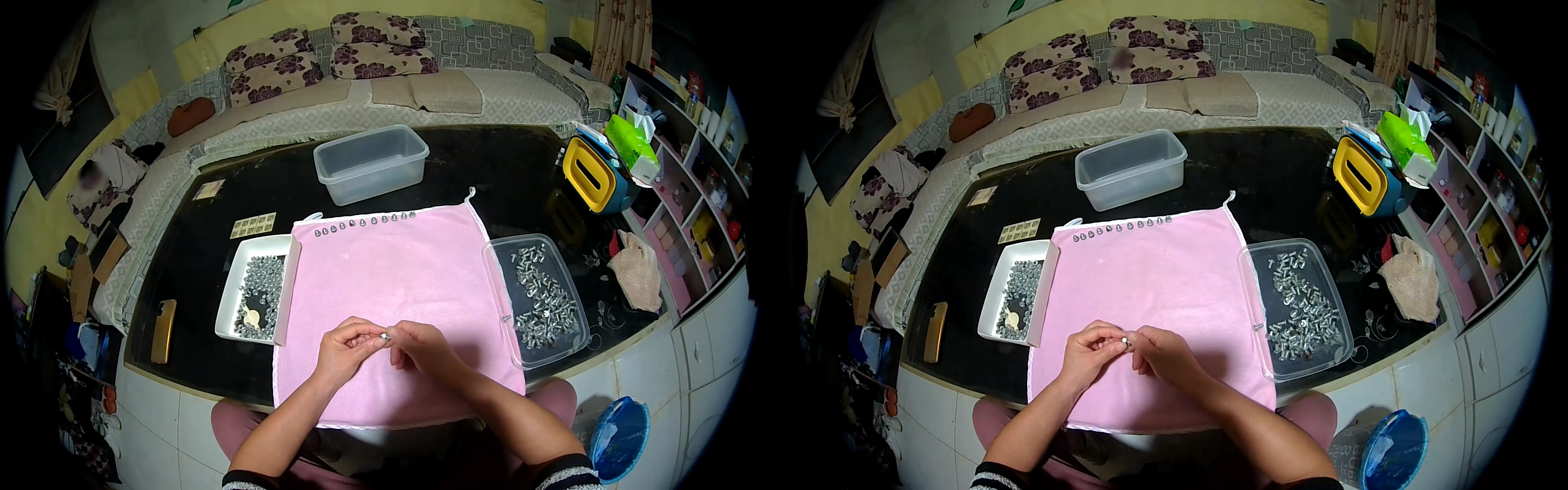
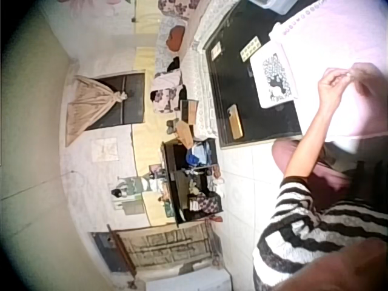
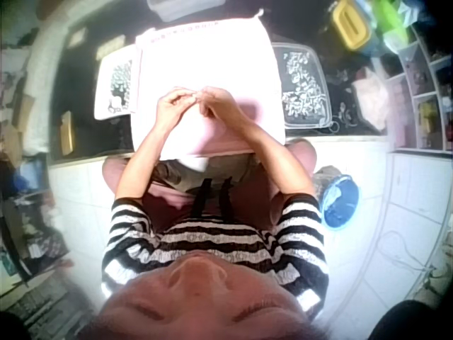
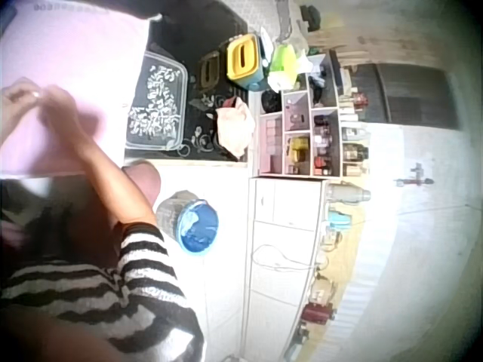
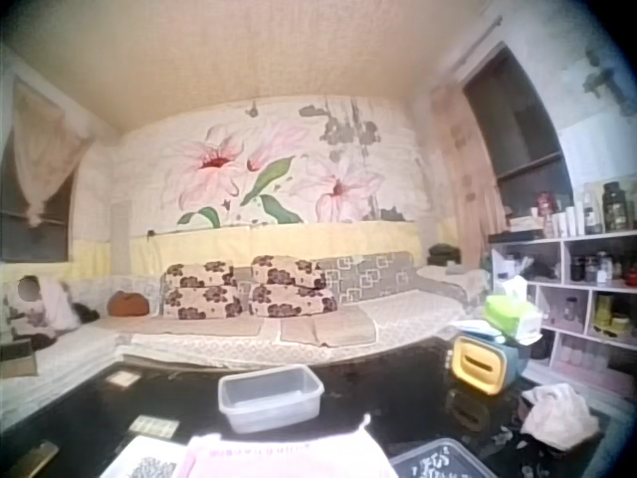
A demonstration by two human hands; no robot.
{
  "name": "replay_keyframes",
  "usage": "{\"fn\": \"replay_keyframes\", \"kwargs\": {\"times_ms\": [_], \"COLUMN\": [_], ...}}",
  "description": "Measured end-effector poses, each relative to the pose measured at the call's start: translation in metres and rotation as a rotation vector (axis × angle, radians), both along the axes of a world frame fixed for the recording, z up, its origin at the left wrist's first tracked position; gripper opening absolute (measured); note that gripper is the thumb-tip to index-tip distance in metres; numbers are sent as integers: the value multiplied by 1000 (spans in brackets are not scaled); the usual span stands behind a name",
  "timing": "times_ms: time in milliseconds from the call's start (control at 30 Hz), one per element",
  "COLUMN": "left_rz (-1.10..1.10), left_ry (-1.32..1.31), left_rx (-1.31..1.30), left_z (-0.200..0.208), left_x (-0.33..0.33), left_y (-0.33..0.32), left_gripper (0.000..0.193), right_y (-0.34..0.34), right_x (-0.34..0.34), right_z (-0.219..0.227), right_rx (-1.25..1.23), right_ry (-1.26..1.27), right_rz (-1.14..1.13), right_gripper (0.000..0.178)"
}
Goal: The person assembles small metal components by hand, taking a bolt and a washer from separate containers, combining them, and placing the assembly on a pink cloth.
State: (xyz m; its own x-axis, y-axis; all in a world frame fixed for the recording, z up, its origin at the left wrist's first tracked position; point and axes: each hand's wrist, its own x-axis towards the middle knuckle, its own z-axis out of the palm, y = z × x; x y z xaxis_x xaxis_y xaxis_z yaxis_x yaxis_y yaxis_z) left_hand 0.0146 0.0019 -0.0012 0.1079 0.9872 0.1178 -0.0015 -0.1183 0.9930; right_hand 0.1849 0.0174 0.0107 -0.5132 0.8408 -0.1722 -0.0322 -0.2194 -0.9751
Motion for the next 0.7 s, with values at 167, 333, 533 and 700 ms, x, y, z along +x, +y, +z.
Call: {"fn": "replay_keyframes", "kwargs": {"times_ms": [167,333,533,700], "left_rz": [9,20,7,-11], "left_ry": [4,24,19,-26], "left_rx": [30,36,46,7], "left_z": [-1,2,0,1], "left_x": [0,0,0,0], "left_y": [0,0,0,0], "left_gripper": [10,11,11,9], "right_y": [-4,-5,0,1], "right_x": [-3,-3,0,0], "right_z": [7,13,3,-1], "right_rx": [10,-11,-8,-14], "right_ry": [37,27,15,34], "right_rz": [-44,-61,-11,19], "right_gripper": [25,28,27,28]}}
